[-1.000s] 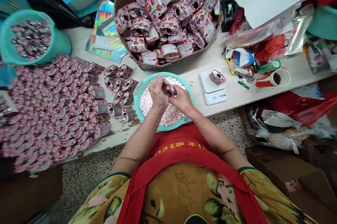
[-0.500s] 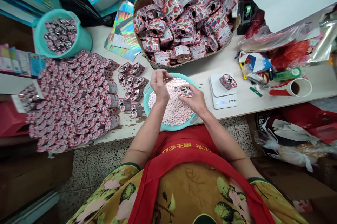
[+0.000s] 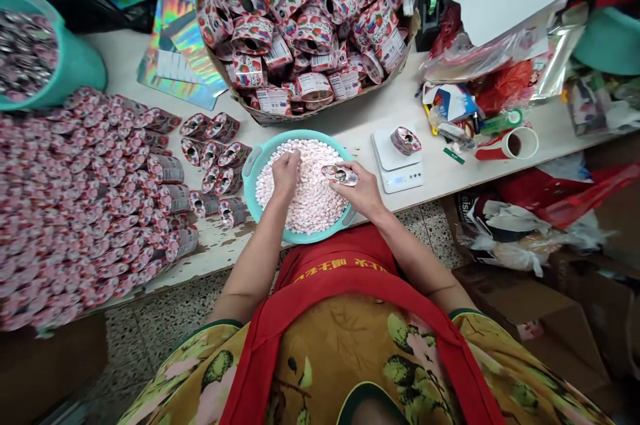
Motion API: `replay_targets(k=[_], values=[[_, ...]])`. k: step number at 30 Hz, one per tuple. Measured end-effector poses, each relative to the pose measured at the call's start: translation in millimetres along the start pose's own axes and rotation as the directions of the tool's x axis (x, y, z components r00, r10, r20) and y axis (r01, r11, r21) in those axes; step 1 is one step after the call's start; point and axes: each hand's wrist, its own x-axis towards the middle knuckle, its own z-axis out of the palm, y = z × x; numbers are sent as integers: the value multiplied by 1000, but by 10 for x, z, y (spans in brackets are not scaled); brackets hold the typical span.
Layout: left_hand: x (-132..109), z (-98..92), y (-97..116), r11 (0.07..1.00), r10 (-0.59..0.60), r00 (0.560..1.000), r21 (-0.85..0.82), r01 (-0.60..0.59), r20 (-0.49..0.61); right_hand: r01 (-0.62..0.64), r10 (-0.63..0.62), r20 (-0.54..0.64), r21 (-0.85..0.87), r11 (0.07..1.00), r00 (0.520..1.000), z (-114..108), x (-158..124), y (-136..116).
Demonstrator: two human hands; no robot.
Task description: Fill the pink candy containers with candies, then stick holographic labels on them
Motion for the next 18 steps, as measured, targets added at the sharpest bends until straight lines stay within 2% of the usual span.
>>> replay_targets(k=[1, 3, 5, 7, 9, 12, 15, 18], values=[[5, -35, 35, 970, -103, 995, -222, 102, 6, -6, 6, -1, -6, 1000, 1000, -16, 12, 9], [-6, -98, 138, 810, -262, 961, -520, 271, 92, 2, -2, -4, -22, 1000, 1000, -28, 37, 23], [-48, -139, 281, 676, -347, 918, -629, 385, 190, 19, -19, -3, -44, 999, 1000, -4, 63, 27], [-128, -144, 450, 607, -351, 901, -670, 427, 257, 34, -34, 8, -71, 997, 999, 59, 91, 19], [-236, -104, 622, 596, -271, 924, -707, 381, 269, 59, -56, 30, -103, 993, 998, 155, 121, 0], [-382, 23, 827, 662, -143, 973, -713, 230, 180, 109, -98, 78, -142, 984, 992, 325, 163, -48], [-440, 138, 915, 719, -121, 989, -680, 145, 84, 134, -114, 130, -165, 977, 985, 464, 188, -93], [-432, 181, 910, 739, -118, 992, -663, 117, 43, 133, -108, 145, -177, 975, 984, 529, 201, -118]])
